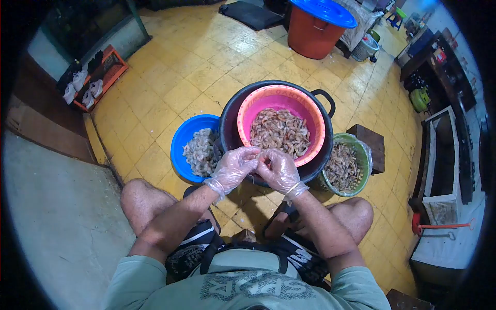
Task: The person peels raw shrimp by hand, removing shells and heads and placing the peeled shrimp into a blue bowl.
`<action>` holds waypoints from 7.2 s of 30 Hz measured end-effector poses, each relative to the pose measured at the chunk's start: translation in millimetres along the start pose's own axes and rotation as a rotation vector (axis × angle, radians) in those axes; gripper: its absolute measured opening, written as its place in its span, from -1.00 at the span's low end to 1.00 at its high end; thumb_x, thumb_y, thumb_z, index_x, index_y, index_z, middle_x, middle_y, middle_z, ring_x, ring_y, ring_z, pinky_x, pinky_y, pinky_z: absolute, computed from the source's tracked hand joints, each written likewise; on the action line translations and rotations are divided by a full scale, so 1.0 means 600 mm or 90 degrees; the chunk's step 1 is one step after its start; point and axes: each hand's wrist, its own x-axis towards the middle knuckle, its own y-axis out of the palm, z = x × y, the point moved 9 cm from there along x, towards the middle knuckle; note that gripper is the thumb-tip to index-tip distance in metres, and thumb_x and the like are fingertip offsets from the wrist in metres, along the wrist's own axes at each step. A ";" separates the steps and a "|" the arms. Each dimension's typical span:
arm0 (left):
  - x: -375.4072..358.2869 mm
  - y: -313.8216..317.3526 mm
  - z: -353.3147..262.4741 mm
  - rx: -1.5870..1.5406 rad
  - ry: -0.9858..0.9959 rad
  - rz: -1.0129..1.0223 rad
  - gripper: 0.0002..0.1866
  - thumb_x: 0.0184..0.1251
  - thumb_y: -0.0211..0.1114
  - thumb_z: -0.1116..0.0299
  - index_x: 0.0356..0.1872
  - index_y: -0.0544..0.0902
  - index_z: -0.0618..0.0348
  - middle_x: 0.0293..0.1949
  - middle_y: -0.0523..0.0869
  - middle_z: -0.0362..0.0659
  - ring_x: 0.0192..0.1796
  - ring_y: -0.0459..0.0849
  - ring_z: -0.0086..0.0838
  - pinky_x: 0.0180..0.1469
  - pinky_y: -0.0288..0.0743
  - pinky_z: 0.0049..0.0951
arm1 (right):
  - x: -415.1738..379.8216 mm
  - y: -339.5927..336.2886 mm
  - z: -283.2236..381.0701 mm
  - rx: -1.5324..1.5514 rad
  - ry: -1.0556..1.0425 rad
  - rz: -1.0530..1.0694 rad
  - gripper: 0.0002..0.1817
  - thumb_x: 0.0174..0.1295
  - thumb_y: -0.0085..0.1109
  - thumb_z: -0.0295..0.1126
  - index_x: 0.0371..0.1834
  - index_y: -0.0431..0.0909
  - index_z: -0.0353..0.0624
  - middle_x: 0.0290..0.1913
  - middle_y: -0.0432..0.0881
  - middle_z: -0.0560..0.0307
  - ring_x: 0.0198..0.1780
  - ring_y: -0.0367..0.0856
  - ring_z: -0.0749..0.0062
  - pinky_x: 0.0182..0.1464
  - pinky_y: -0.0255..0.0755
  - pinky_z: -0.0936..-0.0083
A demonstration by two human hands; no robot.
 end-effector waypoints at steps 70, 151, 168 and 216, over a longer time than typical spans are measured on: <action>0.007 -0.066 0.035 0.097 -0.119 -0.174 -0.70 0.29 0.46 0.44 0.00 0.74 0.35 -0.25 0.82 -0.15 -0.27 0.75 -0.62 -0.24 0.64 -0.56 | -0.009 0.001 -0.094 -0.275 0.110 -0.023 -0.81 0.22 0.25 -0.30 -0.33 0.69 -0.20 -0.42 0.70 -0.21 -0.29 0.72 -0.16 -0.17 0.58 -0.03; -0.008 -0.012 -0.020 0.226 0.088 -0.104 -0.85 0.36 0.43 0.44 -0.13 0.75 0.27 -0.23 0.83 -0.16 -0.18 0.78 -0.56 -0.08 0.67 -0.49 | -0.006 0.008 -0.062 -0.023 0.132 -0.038 -0.83 0.24 0.26 -0.35 -0.33 0.71 -0.24 -0.35 0.73 -0.21 -0.27 0.75 -0.09 -0.14 0.59 0.11; 0.013 -0.074 -0.050 -0.027 0.104 -0.168 -0.76 0.47 0.31 0.51 0.09 0.59 0.30 -0.16 0.77 -0.12 -0.20 0.76 -0.52 -0.06 0.69 -0.49 | -0.010 0.008 -0.094 -0.109 0.214 0.038 -0.80 0.19 0.24 -0.34 -0.39 0.65 -0.28 -0.36 0.71 -0.26 -0.25 0.73 -0.17 -0.10 0.58 0.04; 0.036 -0.232 -0.092 0.797 0.055 -0.090 -0.54 0.22 0.40 0.24 0.13 0.65 0.19 0.16 0.67 0.17 0.23 0.61 0.11 0.32 0.47 -0.04 | 0.219 -0.031 -0.341 -0.449 0.321 0.055 -0.70 0.24 0.10 -0.30 -0.11 0.80 -0.08 -0.02 0.76 -0.22 0.04 0.75 -0.12 0.18 0.59 0.01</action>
